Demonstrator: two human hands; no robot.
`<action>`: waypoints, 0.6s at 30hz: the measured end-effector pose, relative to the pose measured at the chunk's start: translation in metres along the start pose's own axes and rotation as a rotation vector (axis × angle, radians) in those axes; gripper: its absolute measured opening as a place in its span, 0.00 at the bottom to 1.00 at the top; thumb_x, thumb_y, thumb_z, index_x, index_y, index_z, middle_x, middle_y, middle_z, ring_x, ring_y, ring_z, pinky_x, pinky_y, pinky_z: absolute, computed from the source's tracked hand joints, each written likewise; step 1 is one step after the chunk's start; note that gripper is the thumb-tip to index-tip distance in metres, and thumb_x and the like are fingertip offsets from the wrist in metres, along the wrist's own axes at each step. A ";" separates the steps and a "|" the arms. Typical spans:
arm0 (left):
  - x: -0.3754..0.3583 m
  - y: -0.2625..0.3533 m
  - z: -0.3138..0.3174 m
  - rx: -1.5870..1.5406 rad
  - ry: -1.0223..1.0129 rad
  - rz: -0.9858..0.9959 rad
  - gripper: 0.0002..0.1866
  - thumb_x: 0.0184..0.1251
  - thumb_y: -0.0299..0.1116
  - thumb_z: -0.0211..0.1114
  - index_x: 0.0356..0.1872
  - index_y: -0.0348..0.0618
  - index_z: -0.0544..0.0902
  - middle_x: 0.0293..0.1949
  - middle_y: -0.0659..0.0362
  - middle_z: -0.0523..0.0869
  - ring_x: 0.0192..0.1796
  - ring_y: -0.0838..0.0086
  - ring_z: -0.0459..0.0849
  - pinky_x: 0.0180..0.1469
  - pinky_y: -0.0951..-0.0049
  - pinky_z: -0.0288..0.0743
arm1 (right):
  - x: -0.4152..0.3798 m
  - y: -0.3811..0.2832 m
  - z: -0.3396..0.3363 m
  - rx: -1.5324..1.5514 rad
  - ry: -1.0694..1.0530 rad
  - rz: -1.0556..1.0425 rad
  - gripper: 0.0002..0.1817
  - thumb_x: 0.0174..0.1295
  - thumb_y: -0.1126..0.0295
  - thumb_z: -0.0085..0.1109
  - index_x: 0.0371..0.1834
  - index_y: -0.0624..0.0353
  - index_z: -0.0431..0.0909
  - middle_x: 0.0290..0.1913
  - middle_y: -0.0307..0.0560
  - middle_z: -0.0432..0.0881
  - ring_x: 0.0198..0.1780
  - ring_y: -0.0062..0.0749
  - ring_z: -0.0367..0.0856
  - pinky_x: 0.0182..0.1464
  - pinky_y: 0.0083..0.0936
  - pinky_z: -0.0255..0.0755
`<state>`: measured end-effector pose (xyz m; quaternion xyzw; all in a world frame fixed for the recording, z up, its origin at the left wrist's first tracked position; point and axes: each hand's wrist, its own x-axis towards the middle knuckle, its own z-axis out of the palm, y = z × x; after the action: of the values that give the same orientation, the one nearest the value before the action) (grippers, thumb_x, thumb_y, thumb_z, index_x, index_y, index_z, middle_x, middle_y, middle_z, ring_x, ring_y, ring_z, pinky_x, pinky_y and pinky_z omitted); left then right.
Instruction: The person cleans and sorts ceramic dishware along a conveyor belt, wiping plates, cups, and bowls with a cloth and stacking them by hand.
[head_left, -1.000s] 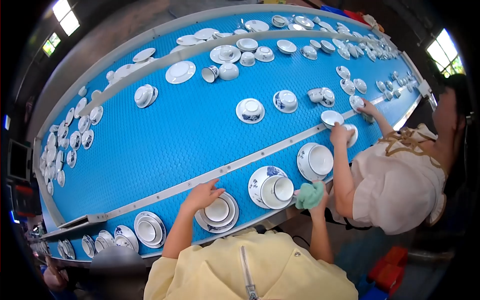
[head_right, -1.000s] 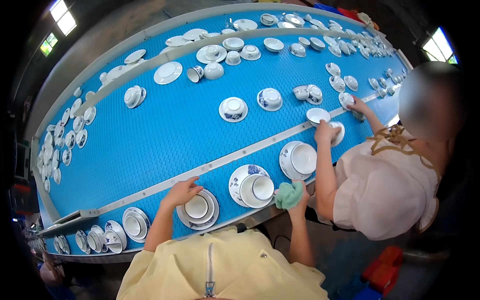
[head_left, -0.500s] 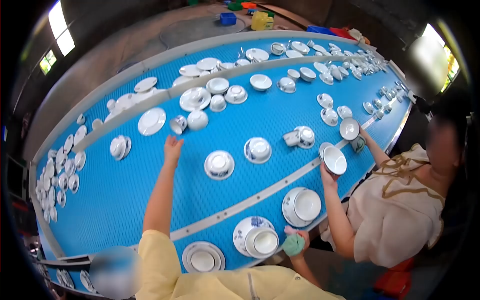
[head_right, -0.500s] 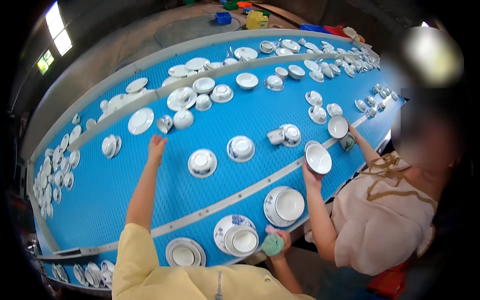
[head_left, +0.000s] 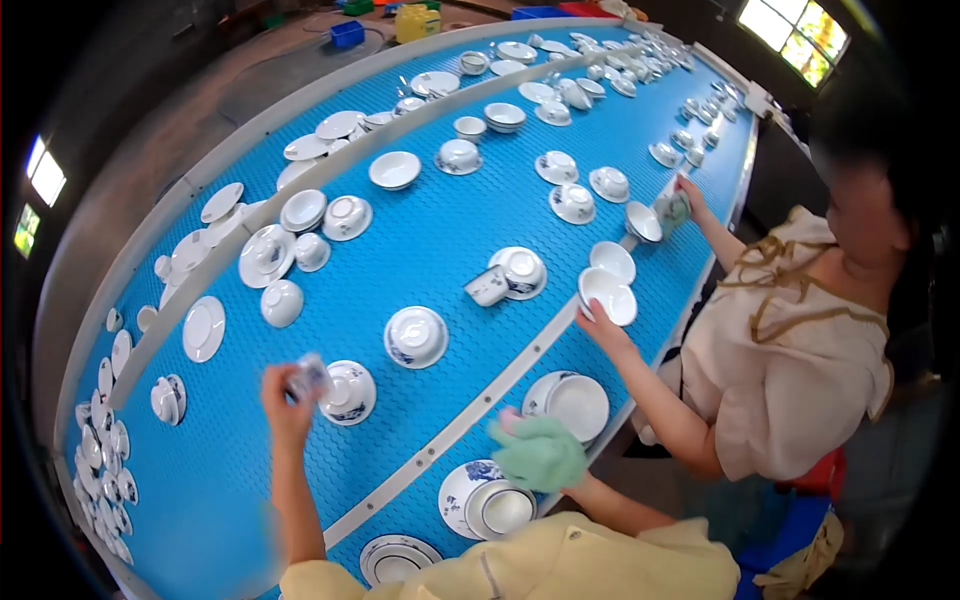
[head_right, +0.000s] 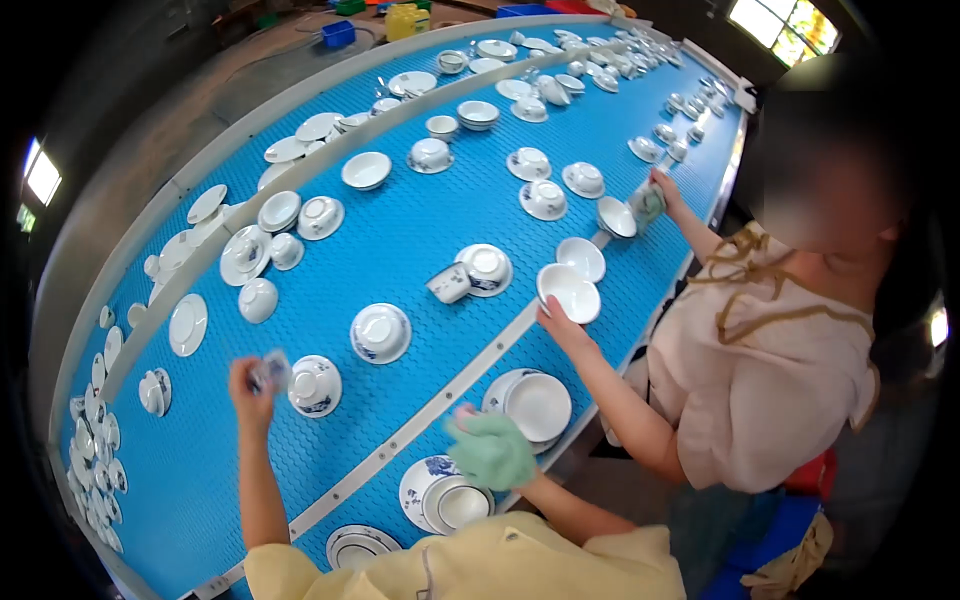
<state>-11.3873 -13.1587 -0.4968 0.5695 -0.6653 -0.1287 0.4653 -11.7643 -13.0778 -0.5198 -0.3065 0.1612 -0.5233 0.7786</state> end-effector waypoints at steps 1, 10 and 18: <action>-0.007 0.049 0.002 0.156 -0.184 0.223 0.15 0.52 0.30 0.69 0.40 0.42 0.75 0.34 0.61 0.76 0.34 0.74 0.74 0.31 0.79 0.71 | 0.010 -0.007 0.005 -0.913 -0.307 -0.239 0.12 0.61 0.67 0.48 0.47 0.58 0.68 0.43 0.42 0.76 0.35 0.28 0.73 0.36 0.21 0.67; -0.045 0.188 0.138 -0.202 -0.472 0.511 0.27 0.48 0.39 0.70 0.48 0.39 0.71 0.43 0.47 0.76 0.40 0.53 0.77 0.37 0.61 0.75 | 0.012 -0.010 -0.002 -0.606 -0.029 0.093 0.19 0.55 0.68 0.54 0.50 0.58 0.69 0.34 0.44 0.77 0.32 0.32 0.77 0.32 0.26 0.70; -0.045 0.200 0.209 -0.474 -0.802 -0.448 0.17 0.67 0.39 0.44 0.43 0.35 0.72 0.36 0.45 0.80 0.36 0.49 0.78 0.38 0.60 0.73 | 0.037 -0.095 -0.065 -1.580 -0.250 -0.475 0.28 0.48 0.65 0.58 0.56 0.59 0.68 0.25 0.44 0.78 0.26 0.37 0.79 0.26 0.29 0.72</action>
<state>-11.6787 -13.1307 -0.4900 0.4827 -0.6058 -0.5805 0.2510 -11.8543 -13.1567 -0.5054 -0.8441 0.3241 -0.3687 0.2156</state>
